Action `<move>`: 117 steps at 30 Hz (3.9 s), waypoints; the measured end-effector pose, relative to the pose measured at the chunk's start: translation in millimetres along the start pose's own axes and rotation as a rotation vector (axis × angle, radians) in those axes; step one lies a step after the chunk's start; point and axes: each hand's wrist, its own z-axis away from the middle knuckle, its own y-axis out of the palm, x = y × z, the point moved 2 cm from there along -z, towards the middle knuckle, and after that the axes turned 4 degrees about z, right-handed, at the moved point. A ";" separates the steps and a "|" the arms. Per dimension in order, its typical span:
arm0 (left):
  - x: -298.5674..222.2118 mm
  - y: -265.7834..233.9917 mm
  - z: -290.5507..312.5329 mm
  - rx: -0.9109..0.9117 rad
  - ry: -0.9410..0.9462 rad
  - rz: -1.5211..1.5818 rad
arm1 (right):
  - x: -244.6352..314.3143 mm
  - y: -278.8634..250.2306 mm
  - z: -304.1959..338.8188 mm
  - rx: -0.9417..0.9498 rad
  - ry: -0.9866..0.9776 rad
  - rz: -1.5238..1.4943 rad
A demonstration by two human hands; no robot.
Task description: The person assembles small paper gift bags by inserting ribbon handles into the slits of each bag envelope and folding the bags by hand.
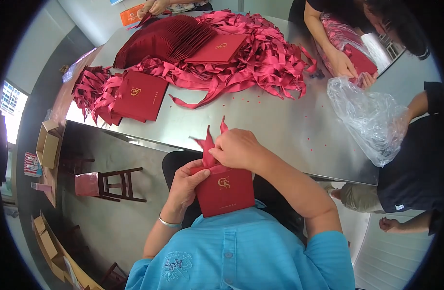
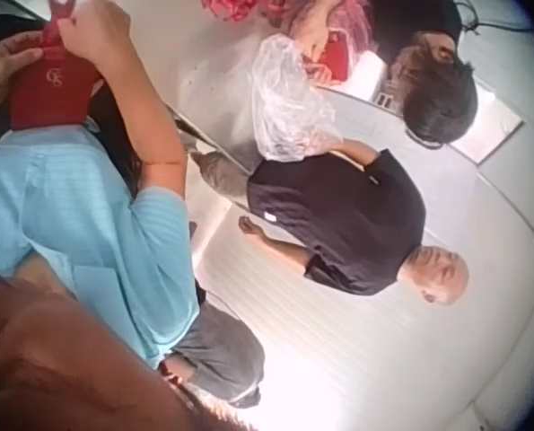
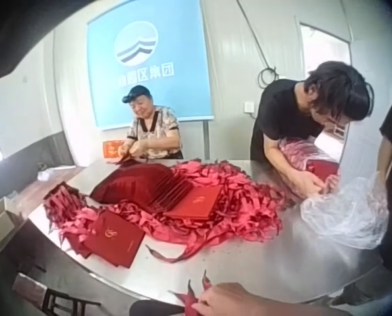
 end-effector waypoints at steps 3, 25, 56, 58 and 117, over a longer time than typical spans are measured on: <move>0.0 -1.0 3.5 0.039 0.007 -0.025 | 1.4 -1.0 -18.0 0.143 -0.006 -0.163; 5.6 -13.1 5.3 0.094 -0.033 0.011 | 7.0 13.3 -29.6 0.137 0.133 -1.109; 8.1 -30.3 5.4 0.000 -0.003 0.072 | -27.0 6.9 0.9 -0.423 -0.202 -0.485; 9.7 -30.2 4.9 -0.035 -0.005 0.067 | -36.8 10.3 15.0 -0.392 -0.095 -0.415; -198.5 -71.4 -72.5 -0.479 1.334 -0.094 | -55.1 43.0 24.6 -0.460 -0.010 -0.689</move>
